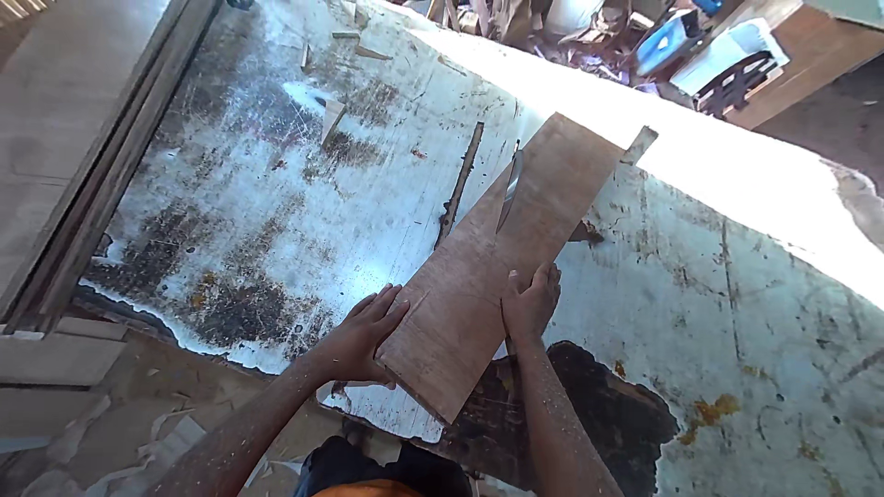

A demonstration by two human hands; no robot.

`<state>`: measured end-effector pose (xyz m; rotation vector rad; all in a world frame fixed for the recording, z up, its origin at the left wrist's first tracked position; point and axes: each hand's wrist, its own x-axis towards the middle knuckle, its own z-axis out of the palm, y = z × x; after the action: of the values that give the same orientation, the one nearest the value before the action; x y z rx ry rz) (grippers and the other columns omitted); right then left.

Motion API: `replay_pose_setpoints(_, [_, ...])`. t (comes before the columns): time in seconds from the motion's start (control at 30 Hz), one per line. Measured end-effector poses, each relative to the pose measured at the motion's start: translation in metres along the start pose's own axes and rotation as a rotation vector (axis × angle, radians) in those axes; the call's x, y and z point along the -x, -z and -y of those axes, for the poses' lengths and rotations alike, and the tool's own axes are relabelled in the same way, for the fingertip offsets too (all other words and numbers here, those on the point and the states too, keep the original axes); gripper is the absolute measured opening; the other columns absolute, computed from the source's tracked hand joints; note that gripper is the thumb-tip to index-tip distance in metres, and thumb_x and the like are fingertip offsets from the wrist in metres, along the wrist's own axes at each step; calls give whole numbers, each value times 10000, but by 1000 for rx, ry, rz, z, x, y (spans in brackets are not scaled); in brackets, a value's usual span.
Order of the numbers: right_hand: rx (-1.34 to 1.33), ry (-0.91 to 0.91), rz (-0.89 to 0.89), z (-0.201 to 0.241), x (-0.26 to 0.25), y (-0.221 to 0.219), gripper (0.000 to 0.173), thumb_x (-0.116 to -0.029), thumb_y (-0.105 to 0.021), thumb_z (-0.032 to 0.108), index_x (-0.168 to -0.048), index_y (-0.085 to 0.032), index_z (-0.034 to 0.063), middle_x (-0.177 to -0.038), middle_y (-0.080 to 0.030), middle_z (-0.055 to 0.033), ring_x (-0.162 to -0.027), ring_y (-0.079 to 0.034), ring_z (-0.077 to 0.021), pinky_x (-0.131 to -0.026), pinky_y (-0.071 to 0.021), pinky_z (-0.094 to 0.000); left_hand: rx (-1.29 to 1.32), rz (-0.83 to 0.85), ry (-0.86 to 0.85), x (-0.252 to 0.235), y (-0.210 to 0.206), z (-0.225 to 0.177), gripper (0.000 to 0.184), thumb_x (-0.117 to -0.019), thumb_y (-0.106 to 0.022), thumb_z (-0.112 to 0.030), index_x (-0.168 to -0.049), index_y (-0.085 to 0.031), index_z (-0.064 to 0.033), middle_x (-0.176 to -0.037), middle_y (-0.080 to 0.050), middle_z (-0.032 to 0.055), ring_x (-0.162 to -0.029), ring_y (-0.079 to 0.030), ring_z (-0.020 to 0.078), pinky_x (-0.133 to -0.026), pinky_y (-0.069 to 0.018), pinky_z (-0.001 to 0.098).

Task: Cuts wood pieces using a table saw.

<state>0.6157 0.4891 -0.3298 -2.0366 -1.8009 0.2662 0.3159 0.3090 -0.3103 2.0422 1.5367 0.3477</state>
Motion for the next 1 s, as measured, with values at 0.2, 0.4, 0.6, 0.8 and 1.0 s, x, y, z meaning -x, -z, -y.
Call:
replay_pose_setpoints(0.2, [-12,-3,-10,4,-15,-2,741,-1034,-469,495,-1579,-336,11,-1666,-273,-204,-1556,-243,-336,-1265,-202,-514,3,-15,-17,-15,5,5,1315,-578,-872,-721,-1647,-259,-260,-1742,-70,27,-1602,-33,179,-1299,-118,459])
replay_pose_setpoints(0.4, [-6,-3,-18,8,-33,-4,711,-1034,-484,480,-1557,-380,10,-1661,-284,-206,-1550,-256,-348,-1260,-217,-529,-1,-29,-20,-30,10,9,1316,-567,-871,-728,-1641,-282,-248,-1740,-89,38,-1602,-46,195,-1296,-126,468])
replay_pose_setpoints(0.6, [9,19,-39,12,-52,-9,689,-1027,-490,467,-1533,-410,7,-1635,-333,-204,-1532,-292,-350,-1242,-251,-525,-23,-43,-37,-47,16,14,1313,-574,-864,-733,-1641,-283,-235,-1737,-105,47,-1599,-78,190,-1295,-131,458])
replay_pose_setpoints(0.8, [9,24,-58,18,-73,-11,607,-1018,-529,391,-1474,-470,-4,-1600,-374,-222,-1488,-355,-378,-1212,-297,-549,-16,-39,-39,-67,23,22,1325,-569,-878,-720,-1646,-265,-253,-1739,-88,42,-1601,-59,193,-1295,-127,467])
replay_pose_setpoints(1.0, [-1,33,-61,23,-92,-14,587,-1006,-548,388,-1413,-529,-35,-1604,-369,-240,-1514,-325,-363,-1235,-265,-527,-19,-36,-35,-86,30,27,1306,-573,-874,-720,-1641,-278,-261,-1737,-106,36,-1600,-65,189,-1296,-112,449])
